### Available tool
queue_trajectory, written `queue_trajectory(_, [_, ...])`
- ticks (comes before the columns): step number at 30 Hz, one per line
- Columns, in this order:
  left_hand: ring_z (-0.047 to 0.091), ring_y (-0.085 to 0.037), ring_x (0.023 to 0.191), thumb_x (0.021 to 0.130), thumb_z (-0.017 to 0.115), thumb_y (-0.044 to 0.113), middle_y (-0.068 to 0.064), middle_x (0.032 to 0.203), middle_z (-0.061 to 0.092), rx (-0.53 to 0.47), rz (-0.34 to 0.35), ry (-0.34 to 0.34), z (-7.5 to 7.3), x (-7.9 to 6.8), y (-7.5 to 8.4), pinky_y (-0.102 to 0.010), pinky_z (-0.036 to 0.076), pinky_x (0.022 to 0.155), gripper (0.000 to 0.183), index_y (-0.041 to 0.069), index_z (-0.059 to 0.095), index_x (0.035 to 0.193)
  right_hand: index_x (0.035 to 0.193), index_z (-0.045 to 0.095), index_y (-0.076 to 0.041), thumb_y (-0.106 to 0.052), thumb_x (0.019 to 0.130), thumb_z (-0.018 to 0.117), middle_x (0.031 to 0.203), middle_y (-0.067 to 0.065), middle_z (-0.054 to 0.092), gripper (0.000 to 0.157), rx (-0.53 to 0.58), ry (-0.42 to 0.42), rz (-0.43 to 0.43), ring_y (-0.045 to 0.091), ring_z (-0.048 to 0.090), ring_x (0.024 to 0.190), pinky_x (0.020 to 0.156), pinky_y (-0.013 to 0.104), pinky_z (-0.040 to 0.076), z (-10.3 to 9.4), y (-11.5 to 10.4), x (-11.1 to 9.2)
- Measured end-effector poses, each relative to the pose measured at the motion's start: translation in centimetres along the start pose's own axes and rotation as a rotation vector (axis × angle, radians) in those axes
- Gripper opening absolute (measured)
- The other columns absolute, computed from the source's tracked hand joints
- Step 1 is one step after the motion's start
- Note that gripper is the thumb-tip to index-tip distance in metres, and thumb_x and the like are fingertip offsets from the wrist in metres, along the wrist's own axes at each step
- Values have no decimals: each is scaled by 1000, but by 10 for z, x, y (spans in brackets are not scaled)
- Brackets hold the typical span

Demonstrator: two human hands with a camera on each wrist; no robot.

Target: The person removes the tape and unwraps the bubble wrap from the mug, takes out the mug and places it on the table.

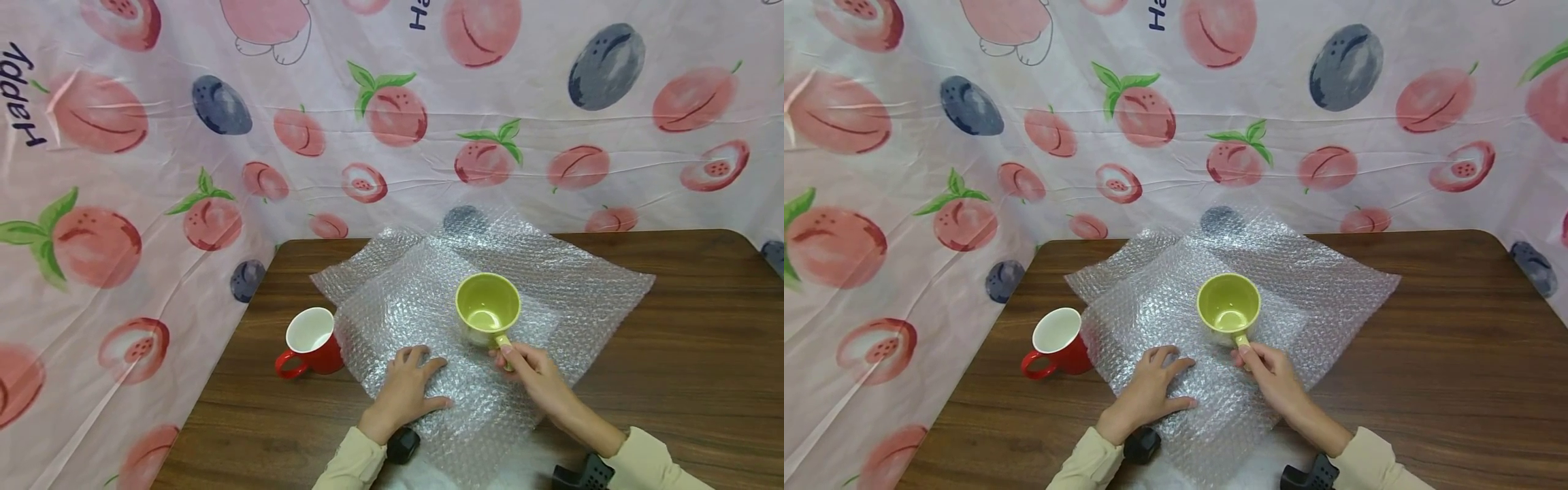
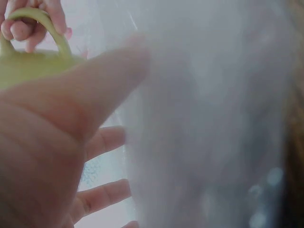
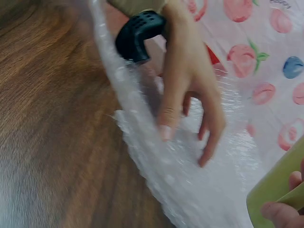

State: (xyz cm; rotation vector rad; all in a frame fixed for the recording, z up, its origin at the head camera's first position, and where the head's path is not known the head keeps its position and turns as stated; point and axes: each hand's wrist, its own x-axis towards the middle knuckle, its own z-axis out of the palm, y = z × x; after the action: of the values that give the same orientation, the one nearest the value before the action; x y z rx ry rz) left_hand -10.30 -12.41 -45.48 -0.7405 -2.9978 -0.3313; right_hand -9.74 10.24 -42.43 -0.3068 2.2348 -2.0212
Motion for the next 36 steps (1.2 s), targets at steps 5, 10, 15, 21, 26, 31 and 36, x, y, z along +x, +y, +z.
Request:
queue_trajectory(5, [39, -35, 109, 67, 65, 55, -12, 122, 44, -11, 2, -4, 0, 1, 0, -49, 36, 83, 62, 21, 55, 119, 84, 54, 12, -8, 95, 37, 95, 3, 62, 29, 26, 35, -107, 5, 58, 86, 73, 25, 49, -21, -8, -8])
queue_trajectory(10, [38, -35, 110, 68, 65, 54, -12, 123, 42, -13, -3, -9, 1, 2, -2, -49, 35, 84, 63, 22, 54, 120, 82, 54, 7, -9, 96, 36, 97, -1, 63, 27, 107, 62, -176, 8, 58, 93, 74, 22, 48, -56, 12, -7])
queue_trajectory(15, [37, -36, 111, 68, 65, 55, -12, 124, 42, -18, -10, -16, 2, 2, -3, -49, 35, 84, 63, 22, 54, 120, 81, 52, 9, -6, 95, 37, 98, 1, 64, 26, 196, 73, -221, 8, 57, 98, 76, 21, 47, -86, 13, -12])
queue_trajectory(21, [38, -36, 110, 68, 65, 55, -13, 124, 42, -25, -7, -18, 2, 2, -2, -49, 37, 82, 63, 22, 53, 120, 87, 48, 14, -13, 94, 41, 106, 13, 61, 29, 174, 175, -151, 16, 55, 104, 76, 28, 47, -142, 59, -17])
queue_trajectory(26, [37, -35, 111, 68, 65, 55, -12, 124, 42, -18, -13, -25, 2, 2, -2, -49, 36, 82, 63, 23, 53, 121, 89, 46, 17, -15, 94, 41, 110, 14, 58, 33, 161, 265, -110, 17, 55, 105, 75, 28, 46, -175, 86, -25])
queue_trajectory(31, [37, -35, 111, 68, 65, 54, -12, 124, 42, -28, -14, -18, 1, 1, -2, -49, 36, 82, 62, 22, 53, 120, 87, 50, 15, -12, 93, 42, 106, 10, 60, 29, 219, 313, -147, 13, 56, 101, 73, 25, 47, -182, 69, -37])
queue_trajectory(36, [36, -36, 111, 69, 65, 53, -13, 125, 42, -53, -15, -20, 1, 1, -1, -50, 36, 82, 62, 22, 53, 121, 82, 52, 11, -10, 94, 40, 102, 3, 56, 26, 273, 304, -153, 5, 56, 97, 72, 18, 47, -174, 33, -52])
